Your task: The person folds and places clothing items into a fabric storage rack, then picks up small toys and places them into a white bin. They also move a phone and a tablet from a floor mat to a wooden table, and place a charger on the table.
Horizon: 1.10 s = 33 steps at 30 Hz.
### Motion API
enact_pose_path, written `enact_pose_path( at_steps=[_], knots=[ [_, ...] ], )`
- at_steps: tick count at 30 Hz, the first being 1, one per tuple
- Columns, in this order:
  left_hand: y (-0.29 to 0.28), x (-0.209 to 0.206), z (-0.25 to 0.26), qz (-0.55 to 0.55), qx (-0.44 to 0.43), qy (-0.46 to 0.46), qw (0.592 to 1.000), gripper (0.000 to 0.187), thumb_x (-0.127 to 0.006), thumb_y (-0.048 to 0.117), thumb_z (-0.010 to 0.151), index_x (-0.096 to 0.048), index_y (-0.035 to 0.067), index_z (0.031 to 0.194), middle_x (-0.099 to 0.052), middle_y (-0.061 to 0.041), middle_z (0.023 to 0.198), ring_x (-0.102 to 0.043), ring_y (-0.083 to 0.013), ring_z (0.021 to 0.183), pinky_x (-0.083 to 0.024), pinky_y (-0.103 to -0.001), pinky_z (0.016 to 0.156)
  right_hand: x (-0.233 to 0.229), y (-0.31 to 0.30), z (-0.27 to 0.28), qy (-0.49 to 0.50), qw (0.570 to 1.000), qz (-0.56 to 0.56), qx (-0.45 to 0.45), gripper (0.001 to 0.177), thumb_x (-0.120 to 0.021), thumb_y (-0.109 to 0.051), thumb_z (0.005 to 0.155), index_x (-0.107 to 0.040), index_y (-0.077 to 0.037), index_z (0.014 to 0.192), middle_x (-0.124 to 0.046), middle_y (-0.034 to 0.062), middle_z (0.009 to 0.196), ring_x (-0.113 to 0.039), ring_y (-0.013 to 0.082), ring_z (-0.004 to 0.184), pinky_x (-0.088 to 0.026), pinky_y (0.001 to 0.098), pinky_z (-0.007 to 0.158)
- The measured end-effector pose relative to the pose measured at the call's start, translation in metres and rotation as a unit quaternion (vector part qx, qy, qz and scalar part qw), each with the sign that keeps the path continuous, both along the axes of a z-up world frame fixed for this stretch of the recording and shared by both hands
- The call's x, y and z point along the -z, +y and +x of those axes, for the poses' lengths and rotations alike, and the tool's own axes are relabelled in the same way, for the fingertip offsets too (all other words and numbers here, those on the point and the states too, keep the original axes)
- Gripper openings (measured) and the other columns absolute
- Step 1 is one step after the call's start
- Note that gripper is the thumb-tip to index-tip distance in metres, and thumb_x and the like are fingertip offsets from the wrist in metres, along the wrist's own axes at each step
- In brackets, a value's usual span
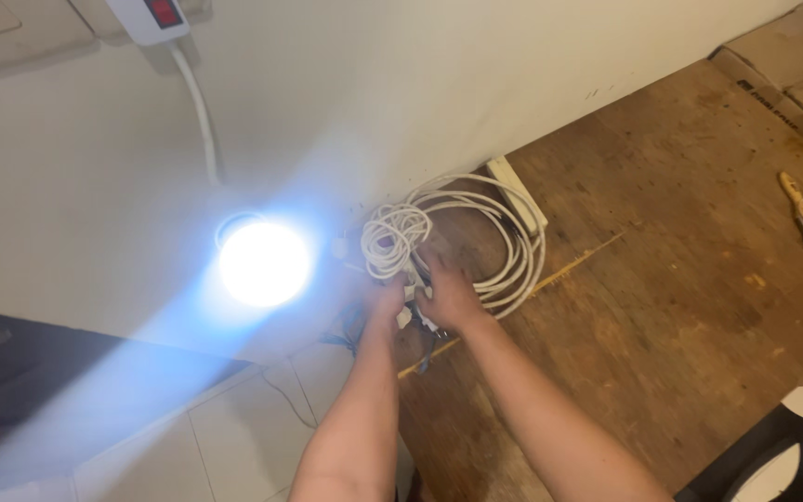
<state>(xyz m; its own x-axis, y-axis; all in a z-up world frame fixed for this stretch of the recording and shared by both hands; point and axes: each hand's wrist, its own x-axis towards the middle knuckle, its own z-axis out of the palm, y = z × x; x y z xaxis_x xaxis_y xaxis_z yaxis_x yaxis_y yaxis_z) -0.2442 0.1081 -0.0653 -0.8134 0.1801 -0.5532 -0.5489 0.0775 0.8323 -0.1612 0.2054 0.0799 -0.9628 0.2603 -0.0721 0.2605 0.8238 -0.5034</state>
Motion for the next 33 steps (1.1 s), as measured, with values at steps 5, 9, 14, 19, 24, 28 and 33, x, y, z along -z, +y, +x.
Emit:
enact_pose_path(
  at_steps=[5,9,14,19,24,28,33],
  knots=[
    [0.017,0.049,-0.028,0.079,0.0,-0.079,0.994,0.046,-0.065,0.024,0.083,-0.067,0.003,0.124,-0.071,-0.015,0.115,-0.07,-0.0286,0.098,-0.056,-0.046,0.083,0.015,-0.004,0.016,0.016,0.999,-0.044,-0.016,0.076,-0.074,-0.021,0.081,-0.042,-0.015,0.149,-0.062,0.0207,0.133,-0.061,0.0429,0.116,-0.046,0.0486,0.102],
    [0.025,0.045,-0.015,0.011,-0.029,-0.08,0.996,0.056,-0.07,0.03,0.081,-0.06,0.003,0.13,-0.067,-0.017,0.122,-0.067,-0.0322,0.105,-0.054,-0.048,0.087,0.012,-0.006,0.034,0.0,0.994,-0.097,0.045,0.069,-0.075,-0.026,0.08,-0.049,-0.016,0.143,-0.062,0.0183,0.131,-0.066,0.0372,0.114,-0.052,0.0427,0.1],
    [0.031,-0.031,0.004,-0.319,-0.109,0.009,0.942,0.072,-0.076,0.038,0.079,-0.052,0.003,0.137,-0.061,-0.02,0.131,-0.062,-0.0368,0.115,-0.051,-0.051,0.094,0.011,0.017,0.055,0.084,0.995,-0.029,0.049,0.062,-0.079,-0.028,0.085,-0.054,-0.01,0.139,-0.062,0.0214,0.132,-0.06,0.0398,0.121,-0.049,0.045,0.102],
    [0.007,-0.086,0.022,-0.298,-0.093,0.038,0.949,0.087,-0.08,0.044,0.077,-0.045,0.005,0.145,-0.057,-0.022,0.141,-0.06,-0.0402,0.126,-0.049,-0.052,0.105,0.018,0.031,0.08,0.054,0.988,-0.081,0.117,0.059,-0.076,-0.028,0.088,-0.054,-0.01,0.139,-0.06,0.0199,0.136,-0.061,0.0352,0.122,-0.053,0.0427,0.1],
    [-0.006,-0.099,0.032,-0.309,-0.088,0.074,0.944,0.104,-0.087,0.046,0.07,-0.034,0.0,0.148,-0.045,-0.027,0.145,-0.048,-0.0441,0.133,-0.043,-0.053,0.109,0.025,0.038,0.097,0.035,0.974,-0.133,0.178,0.06,-0.076,-0.03,0.087,-0.053,-0.011,0.14,-0.07,0.0172,0.121,-0.069,0.0285,0.111,-0.054,0.0412,0.097],
    [-0.009,-0.101,0.049,-0.315,-0.09,0.084,0.941,0.1,-0.084,0.045,0.074,-0.034,0.001,0.148,-0.044,-0.029,0.143,-0.047,-0.0464,0.129,-0.039,-0.056,0.108,0.037,0.044,0.107,-0.005,0.959,-0.163,0.23,0.056,-0.076,-0.032,0.089,-0.056,-0.012,0.137,-0.074,0.0148,0.11,-0.073,0.025,0.1,-0.057,0.0396,0.09],
    [-0.006,-0.101,0.086,-0.381,-0.187,0.207,0.882,0.073,-0.08,0.037,0.077,-0.049,-0.001,0.13,-0.054,-0.026,0.127,-0.05,-0.0459,0.121,-0.041,-0.056,0.102,0.062,0.054,0.117,0.049,0.952,-0.196,0.228,0.052,-0.076,-0.033,0.087,-0.061,-0.01,0.132,-0.074,0.012,0.112,-0.074,0.0218,0.094,-0.058,0.0369,0.083]
  ],
)
